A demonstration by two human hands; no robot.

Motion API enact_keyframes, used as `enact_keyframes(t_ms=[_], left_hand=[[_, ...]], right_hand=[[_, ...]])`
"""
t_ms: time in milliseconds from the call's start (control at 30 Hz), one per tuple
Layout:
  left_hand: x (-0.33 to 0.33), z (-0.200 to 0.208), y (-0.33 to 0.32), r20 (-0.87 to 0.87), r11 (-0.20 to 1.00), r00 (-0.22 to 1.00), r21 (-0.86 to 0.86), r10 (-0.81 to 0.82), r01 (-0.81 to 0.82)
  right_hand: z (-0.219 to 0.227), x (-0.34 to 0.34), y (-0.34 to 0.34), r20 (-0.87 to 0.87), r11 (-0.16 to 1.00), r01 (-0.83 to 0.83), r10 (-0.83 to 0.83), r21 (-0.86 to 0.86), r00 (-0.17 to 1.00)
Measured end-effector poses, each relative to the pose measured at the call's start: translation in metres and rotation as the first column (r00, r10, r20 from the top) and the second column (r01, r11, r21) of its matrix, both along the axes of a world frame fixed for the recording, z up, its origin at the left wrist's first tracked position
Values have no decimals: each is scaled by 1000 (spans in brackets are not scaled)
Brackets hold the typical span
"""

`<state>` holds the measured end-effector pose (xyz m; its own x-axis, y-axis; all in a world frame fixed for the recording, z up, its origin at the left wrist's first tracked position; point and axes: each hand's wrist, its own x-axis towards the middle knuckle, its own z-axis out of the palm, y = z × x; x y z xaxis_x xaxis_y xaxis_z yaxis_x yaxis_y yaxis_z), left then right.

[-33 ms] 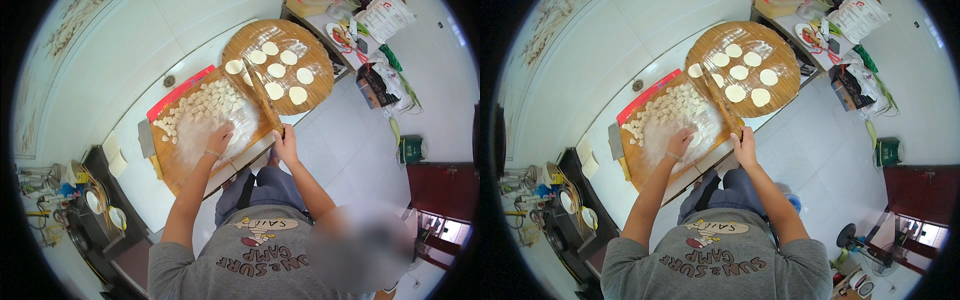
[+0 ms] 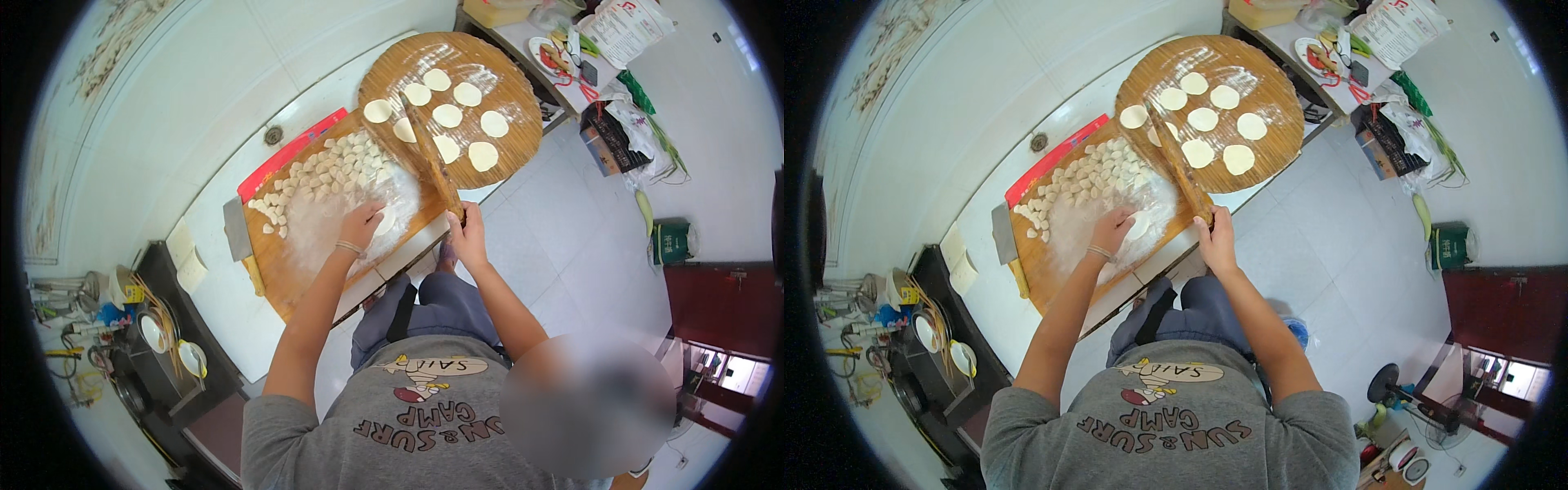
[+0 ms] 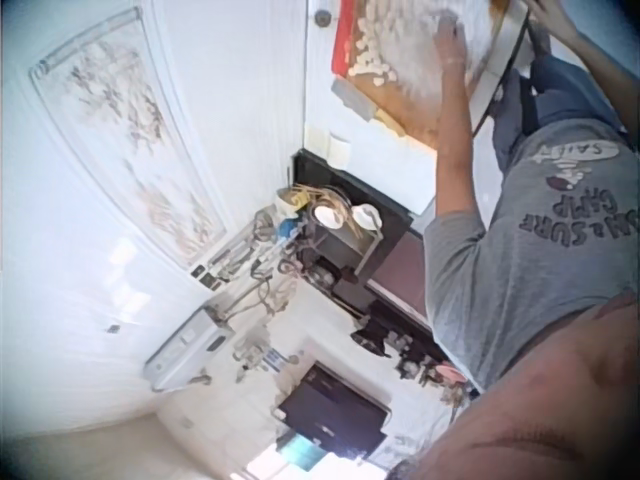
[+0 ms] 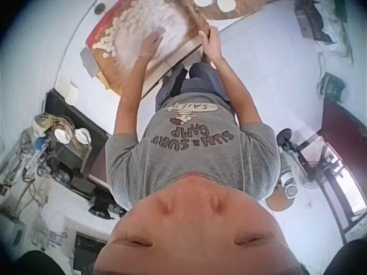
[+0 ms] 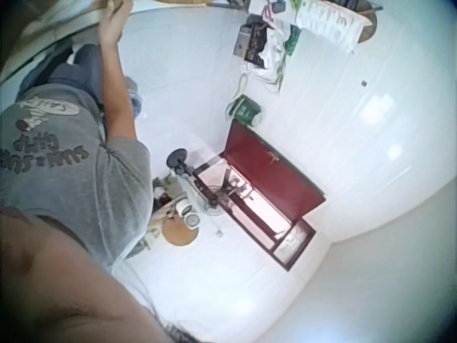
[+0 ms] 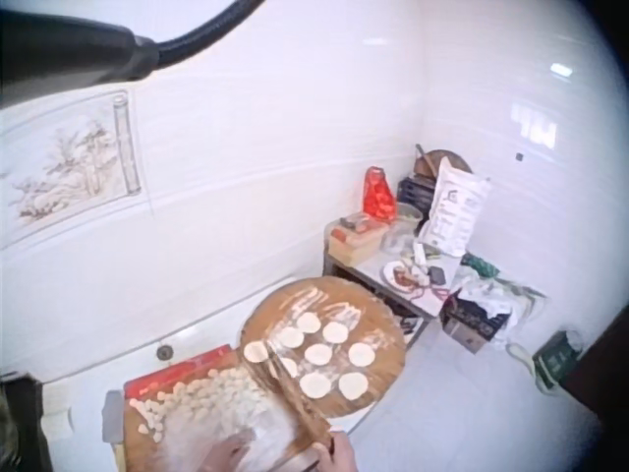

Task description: The person rolls small pieces of dough into flat, circular discs using a wooden rolling pin on a floured wooden board. They repeatedly pick up a dough piece, flatten it, and place the finished disc onto a separate bamboo tray to the right.

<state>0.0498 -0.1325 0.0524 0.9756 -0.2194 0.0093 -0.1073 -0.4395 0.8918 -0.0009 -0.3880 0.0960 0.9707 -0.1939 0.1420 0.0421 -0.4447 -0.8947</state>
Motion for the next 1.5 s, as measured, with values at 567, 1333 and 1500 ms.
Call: enact_keyframes(t_ms=[567, 1333, 1500], left_hand=[[138, -1, -88, -127, 973, 991, -222, 31, -59], [46, -64, 11, 197, 740, 884, 487, 424, -463], [70, -58, 4, 194, 722, 851, 458, 488, -518]], right_hand=[[12, -6, -67, -47, 984, 180, -180, 1, 983], [-17, -10, -6, -133, 990, -130, 122, -54, 984], [-14, -10, 4, -135, 973, -202, 186, -112, 973]])
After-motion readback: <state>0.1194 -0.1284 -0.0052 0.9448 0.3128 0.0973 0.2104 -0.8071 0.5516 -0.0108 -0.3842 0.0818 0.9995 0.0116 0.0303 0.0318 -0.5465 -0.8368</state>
